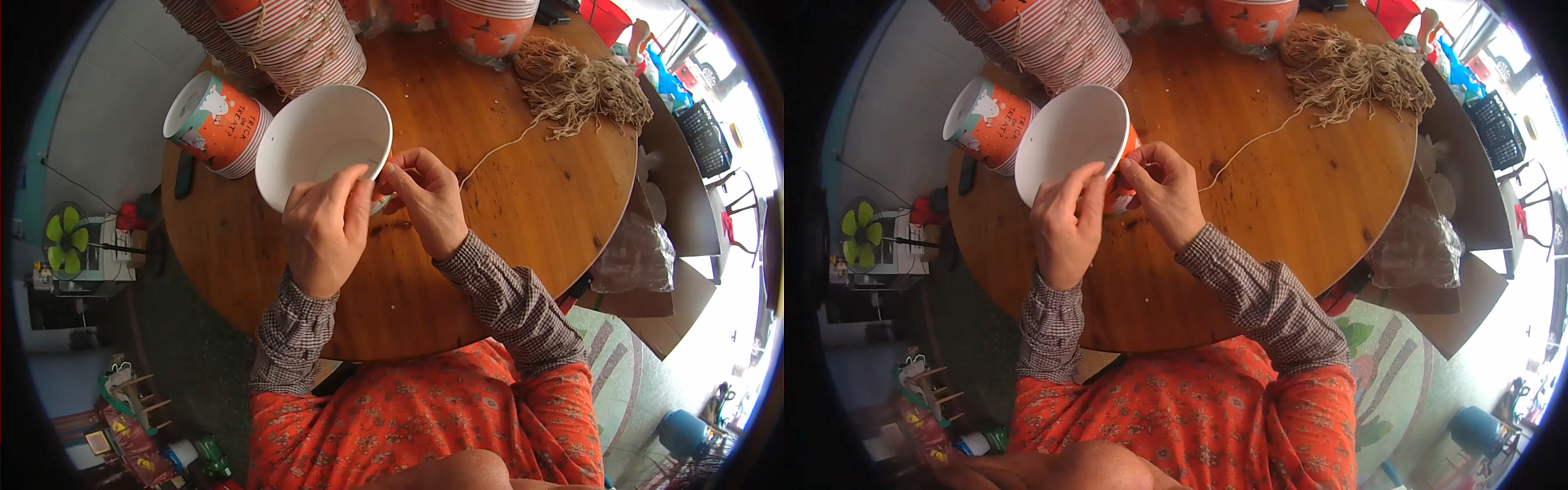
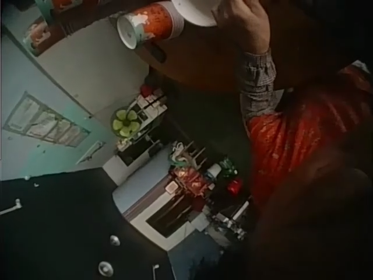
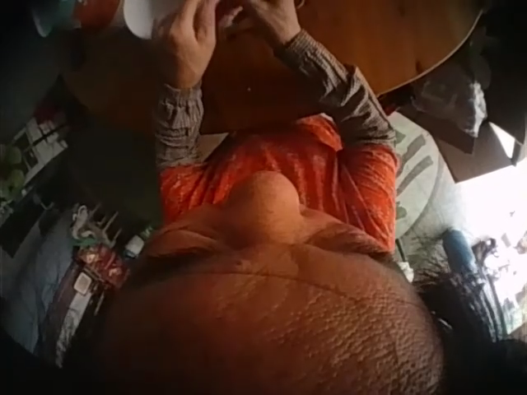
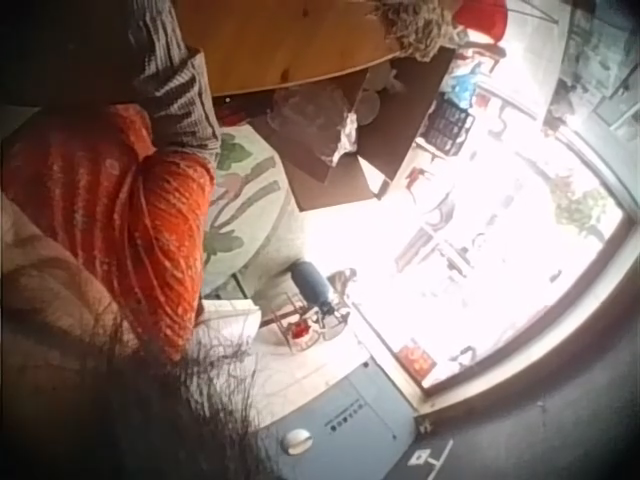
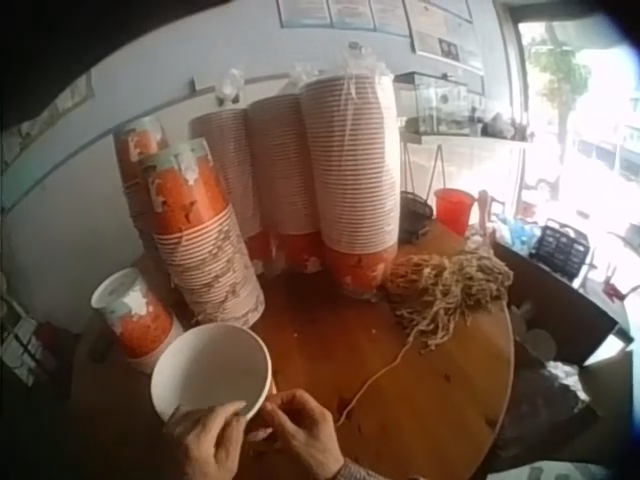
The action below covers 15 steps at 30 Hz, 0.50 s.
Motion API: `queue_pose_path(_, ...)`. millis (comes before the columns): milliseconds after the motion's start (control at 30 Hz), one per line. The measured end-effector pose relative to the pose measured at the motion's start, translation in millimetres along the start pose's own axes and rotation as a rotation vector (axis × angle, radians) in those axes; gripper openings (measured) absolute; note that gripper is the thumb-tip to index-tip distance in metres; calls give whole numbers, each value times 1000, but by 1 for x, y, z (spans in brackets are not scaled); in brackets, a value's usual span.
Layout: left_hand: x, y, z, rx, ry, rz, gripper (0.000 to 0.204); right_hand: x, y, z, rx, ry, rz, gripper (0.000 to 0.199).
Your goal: Attaching string handles to printed paper buckets at a wooden table.
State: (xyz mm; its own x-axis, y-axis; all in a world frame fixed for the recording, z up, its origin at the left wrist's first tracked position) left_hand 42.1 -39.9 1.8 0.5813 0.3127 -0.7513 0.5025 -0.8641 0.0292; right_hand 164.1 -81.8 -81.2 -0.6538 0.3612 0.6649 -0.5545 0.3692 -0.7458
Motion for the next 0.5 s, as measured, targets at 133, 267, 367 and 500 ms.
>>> queue_pose_path(133,-6,-16,-16,-83,-140,97,19,5,-5,3,82,-72,54,18)
queue_pose_path(267,2,-22,-29,-97,-383,292,17,6,-2,3,3,-77,4,15)
queue_pose_path(367,7,-23,-30,-88,-489,247,14,5,0,3,-8,-95,34,14)
queue_pose_path(500,12,-26,-24,-100,-506,279,11,8,-3,7,101,-60,50,14)
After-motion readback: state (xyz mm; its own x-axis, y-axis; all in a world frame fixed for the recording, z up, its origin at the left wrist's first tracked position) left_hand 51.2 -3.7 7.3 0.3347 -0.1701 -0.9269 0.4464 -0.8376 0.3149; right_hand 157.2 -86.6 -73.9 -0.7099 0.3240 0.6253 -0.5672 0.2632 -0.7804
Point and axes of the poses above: each hand's wrist, its own z-axis away from the middle knuckle, its own x-axis out of the palm, y = z × x, the point moved 4 cm from there along -z, towards the middle knuckle, and after that the axes turned 15 degrees about -z, right-handed, at the moved point
